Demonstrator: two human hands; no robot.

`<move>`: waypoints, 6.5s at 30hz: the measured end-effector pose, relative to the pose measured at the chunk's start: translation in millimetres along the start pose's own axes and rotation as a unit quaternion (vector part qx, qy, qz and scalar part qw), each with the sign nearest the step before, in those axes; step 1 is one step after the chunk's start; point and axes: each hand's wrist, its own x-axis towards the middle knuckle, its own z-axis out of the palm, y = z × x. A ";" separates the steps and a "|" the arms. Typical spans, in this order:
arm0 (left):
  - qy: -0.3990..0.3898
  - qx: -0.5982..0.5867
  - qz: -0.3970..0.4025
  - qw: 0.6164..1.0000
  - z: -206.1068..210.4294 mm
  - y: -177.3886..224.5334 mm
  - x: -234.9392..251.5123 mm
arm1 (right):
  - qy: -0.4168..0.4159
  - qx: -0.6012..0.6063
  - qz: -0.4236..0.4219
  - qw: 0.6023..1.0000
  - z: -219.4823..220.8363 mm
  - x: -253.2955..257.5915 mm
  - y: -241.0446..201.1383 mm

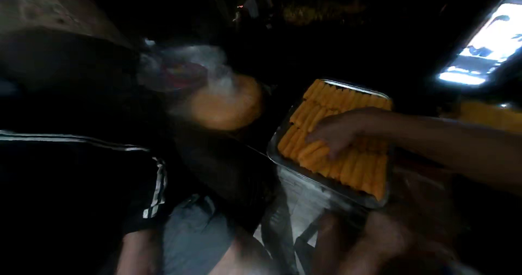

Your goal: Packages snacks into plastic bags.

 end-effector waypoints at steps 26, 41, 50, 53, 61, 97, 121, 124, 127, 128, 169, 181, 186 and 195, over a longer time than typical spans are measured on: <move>-0.008 0.132 -0.001 0.991 -16.4 55.7 15.1 | 0.480 0.730 0.173 0.455 303.5 -250.5 -77.7; -0.088 0.131 -0.086 0.984 -11.9 113.1 20.8 | 0.497 0.449 0.343 0.658 312.1 -240.0 -87.6; -0.053 0.179 0.056 0.981 -11.2 106.1 28.2 | 0.400 0.416 0.372 0.727 294.1 -248.1 -74.0; -0.051 0.223 0.119 0.966 -10.1 107.3 27.7 | 0.404 0.392 0.387 0.730 286.3 -248.0 -77.4; -0.080 0.128 -0.032 0.988 -28.4 85.3 35.7 | 0.482 0.559 0.348 0.578 308.8 -263.7 -66.4; -0.006 0.210 0.040 0.977 6.1 116.9 23.4 | 0.394 0.355 0.457 0.714 270.9 -234.0 -80.7; -0.051 -0.008 0.099 0.994 23.1 88.0 -2.1 | 0.501 0.808 0.148 0.272 300.9 -244.2 -72.6; -0.056 -0.010 0.097 0.994 26.6 87.7 -2.5 | 0.543 0.766 0.176 0.296 301.9 -235.1 -75.8; -0.049 0.018 0.117 0.992 37.2 92.3 -2.5 | 0.587 0.706 0.249 0.307 296.0 -222.6 -77.1; -0.052 0.023 0.117 0.991 39.1 94.0 -1.8 | 0.595 0.704 0.264 0.285 293.4 -218.3 -75.0; -0.208 -0.038 -0.217 0.953 13.0 84.2 138.1 | 0.376 0.392 0.544 0.640 322.0 -250.3 -57.0; -0.245 -0.009 -0.180 0.953 0.2 86.1 138.4 | 0.457 0.355 0.520 0.628 333.6 -250.9 -60.7; -0.205 0.150 -0.154 0.955 -0.9 84.2 137.6 | 0.462 0.349 0.572 0.582 332.4 -251.7 -67.1; -0.201 0.127 -0.160 0.958 2.5 98.2 137.1 | 0.365 0.364 0.587 0.625 320.2 -251.7 -60.6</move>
